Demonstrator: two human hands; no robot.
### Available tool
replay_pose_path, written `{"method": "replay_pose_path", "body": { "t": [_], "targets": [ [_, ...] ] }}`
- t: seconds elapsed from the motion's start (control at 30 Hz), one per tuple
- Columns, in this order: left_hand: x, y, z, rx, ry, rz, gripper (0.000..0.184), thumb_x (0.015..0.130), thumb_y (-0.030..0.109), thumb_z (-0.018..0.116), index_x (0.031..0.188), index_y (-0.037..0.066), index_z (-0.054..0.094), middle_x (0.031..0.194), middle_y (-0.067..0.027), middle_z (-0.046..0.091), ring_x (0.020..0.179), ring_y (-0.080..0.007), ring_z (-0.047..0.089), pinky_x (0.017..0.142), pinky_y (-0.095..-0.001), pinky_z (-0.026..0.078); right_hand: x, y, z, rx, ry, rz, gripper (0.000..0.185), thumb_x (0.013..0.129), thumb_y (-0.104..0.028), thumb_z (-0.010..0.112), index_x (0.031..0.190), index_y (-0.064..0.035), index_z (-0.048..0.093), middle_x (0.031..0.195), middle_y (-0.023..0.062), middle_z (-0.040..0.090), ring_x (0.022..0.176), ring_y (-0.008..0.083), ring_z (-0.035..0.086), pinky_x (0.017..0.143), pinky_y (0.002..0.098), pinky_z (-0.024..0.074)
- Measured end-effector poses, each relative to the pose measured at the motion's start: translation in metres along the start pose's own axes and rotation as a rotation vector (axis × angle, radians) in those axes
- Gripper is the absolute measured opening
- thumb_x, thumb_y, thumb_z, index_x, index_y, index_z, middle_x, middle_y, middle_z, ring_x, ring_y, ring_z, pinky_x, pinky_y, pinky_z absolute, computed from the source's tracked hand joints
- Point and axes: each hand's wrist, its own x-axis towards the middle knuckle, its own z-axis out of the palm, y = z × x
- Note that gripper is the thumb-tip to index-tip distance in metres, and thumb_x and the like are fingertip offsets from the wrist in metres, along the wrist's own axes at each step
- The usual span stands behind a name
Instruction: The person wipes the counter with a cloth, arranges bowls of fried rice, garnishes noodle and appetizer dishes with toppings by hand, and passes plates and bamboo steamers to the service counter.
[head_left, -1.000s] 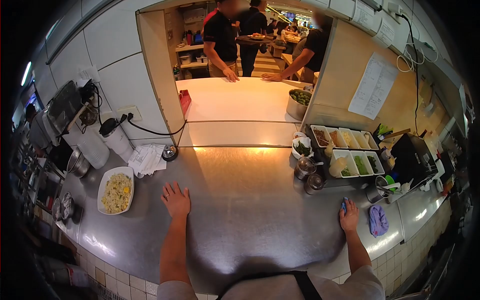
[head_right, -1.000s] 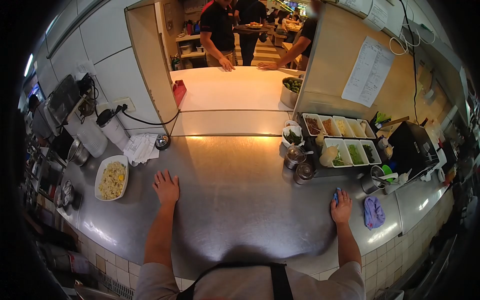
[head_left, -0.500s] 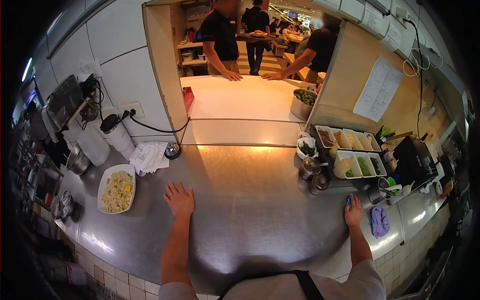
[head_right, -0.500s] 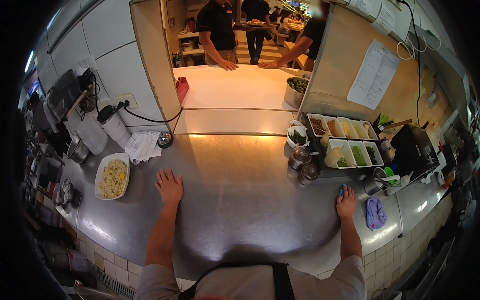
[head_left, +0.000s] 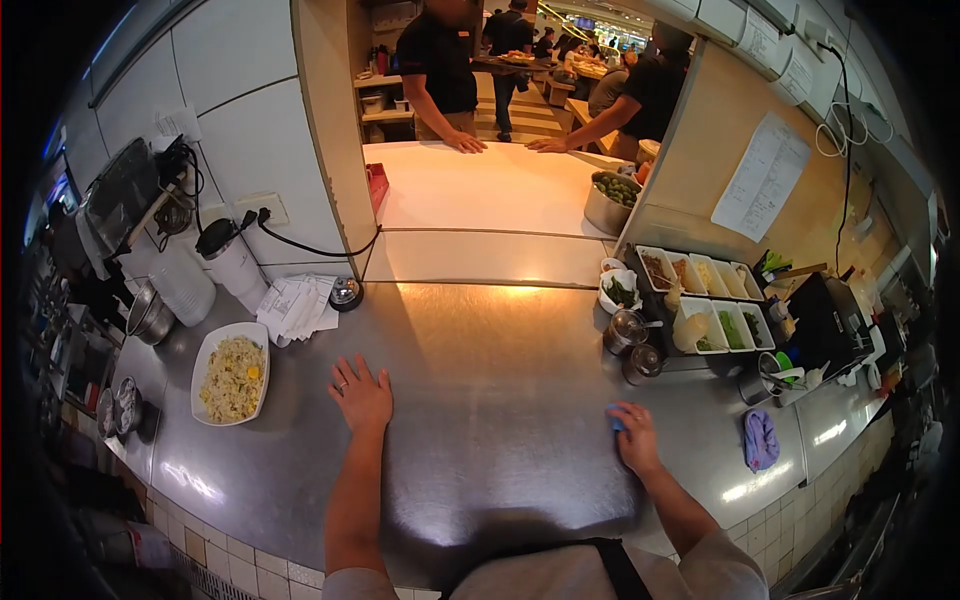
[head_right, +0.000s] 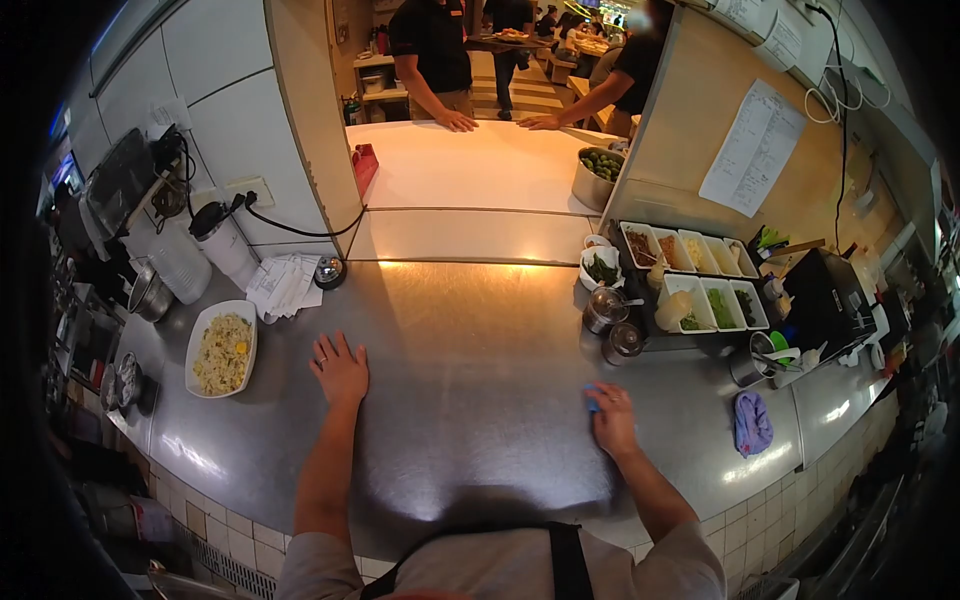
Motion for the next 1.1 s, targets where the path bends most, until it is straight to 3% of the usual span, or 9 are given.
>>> {"method": "replay_pose_path", "body": {
  "t": [0.2, 0.33, 0.4, 0.57, 0.7, 0.77, 0.87, 1.0, 1.1],
  "targets": [
    [0.0, 0.0, -0.003, -0.01, -0.02, -0.005, 0.059, 0.094, 0.042, 0.036, 0.141, 0.007, 0.028, 0.147, -0.0203, 0.021, 0.138, -0.0343, 0.015, 0.11, -0.0518, 0.012, 0.115, -0.056, 0.006, 0.526, 0.037, 0.052, 0.049, 0.074, 0.009, 0.045, 0.121, -0.0057, 0.053, 0.106, 0.0148, 0.062, 0.093, 0.0252, 0.062, 0.081, 0.0334, 0.049],
    [0.001, -0.001, -0.002, -0.027, -0.023, -0.004, 0.06, 0.094, 0.042, 0.036, 0.141, 0.007, 0.028, 0.147, -0.02, 0.02, 0.138, -0.0339, 0.015, 0.11, -0.0517, 0.012, 0.243, -0.083, -0.05, 1.062, 0.053, 0.214, 0.075, 0.077, 0.005, 0.043, 0.145, -0.0171, 0.02, 0.095, 0.0139, 0.063, 0.079, 0.0204, 0.064, 0.062, 0.0309, 0.0525],
    [0.002, -0.002, 0.001, -0.033, -0.011, -0.003, 0.06, 0.094, 0.042, 0.036, 0.141, 0.007, 0.028, 0.147, -0.02, 0.021, 0.138, -0.0338, 0.016, 0.11, -0.0517, 0.012, 0.292, -0.103, -0.097, 1.131, -0.014, 0.385, 0.076, 0.076, 0.003, 0.043, 0.146, -0.0161, 0.018, 0.086, 0.0141, 0.062, 0.066, 0.0213, 0.063, 0.049, 0.0324, 0.0506],
    [0.001, -0.002, -0.002, -0.05, 0.0, 0.004, 0.06, 0.093, 0.042, 0.038, 0.141, 0.006, 0.029, 0.147, -0.0201, 0.021, 0.137, -0.0342, 0.016, 0.11, -0.0517, 0.012, 0.341, -0.122, -0.135, 1.306, 0.112, 0.192, 0.074, 0.075, 0.004, 0.041, 0.145, -0.0097, 0.02, 0.083, 0.0161, 0.061, 0.058, 0.0221, 0.061, 0.043, 0.0323, 0.049],
    [0.001, -0.003, 0.0, -0.05, 0.017, 0.002, 0.06, 0.093, 0.042, 0.038, 0.14, 0.006, 0.03, 0.147, -0.0201, 0.022, 0.138, -0.0344, 0.016, 0.11, -0.0515, 0.012, 0.268, -0.126, -0.117, 0.659, -0.085, 0.017, 0.053, 0.072, 0.005, 0.039, 0.122, -0.0063, 0.054, 0.104, 0.0093, 0.063, 0.087, 0.0185, 0.062, 0.079, 0.0292, 0.0508],
    [0.003, -0.002, 0.001, -0.06, 0.012, 0.001, 0.06, 0.093, 0.042, 0.038, 0.141, 0.007, 0.03, 0.147, -0.02, 0.021, 0.138, -0.0343, 0.015, 0.11, -0.0514, 0.012, 0.205, -0.129, -0.105, 0.252, -0.06, -0.142, 0.04, 0.073, 0.007, 0.043, 0.106, -0.0056, 0.062, 0.097, 0.0109, 0.065, 0.088, 0.0214, 0.063, 0.079, 0.0335, 0.0491],
    [0.001, -0.005, 0.001, -0.046, -0.008, -0.009, 0.06, 0.093, 0.042, 0.037, 0.141, 0.007, 0.029, 0.147, -0.0198, 0.021, 0.138, -0.034, 0.015, 0.11, -0.0512, 0.011, 0.123, -0.111, -0.1, -0.007, 0.026, -0.22, 0.041, 0.069, 0.006, 0.053, 0.106, -0.0086, 0.062, 0.108, 0.0127, 0.061, 0.096, 0.0327, 0.06, 0.081, 0.0376, 0.0495],
    [0.001, -0.001, -0.004, -0.037, -0.033, -0.012, 0.06, 0.093, 0.043, 0.037, 0.141, 0.007, 0.028, 0.148, -0.0195, 0.019, 0.138, -0.0335, 0.014, 0.11, -0.0513, 0.011, 0.029, -0.06, -0.101, -0.268, 0.064, 0.024, 0.038, 0.073, 0.001, 0.058, 0.11, -0.0078, 0.06, 0.121, 0.011, 0.054, 0.101, 0.0322, 0.058, 0.078, 0.0399, 0.0503],
    [0.0, -0.001, -0.004, -0.034, -0.023, -0.01, 0.06, 0.093, 0.043, 0.036, 0.141, 0.008, 0.028, 0.148, -0.0193, 0.02, 0.138, -0.0331, 0.015, 0.11, -0.0512, 0.011, -0.039, -0.011, -0.073, -0.29, -0.061, 0.107, 0.042, 0.081, -0.011, 0.057, 0.123, -0.0091, 0.052, 0.133, 0.0118, 0.045, 0.117, 0.033, 0.047, 0.092, 0.0444, 0.0415]
  ]
}}
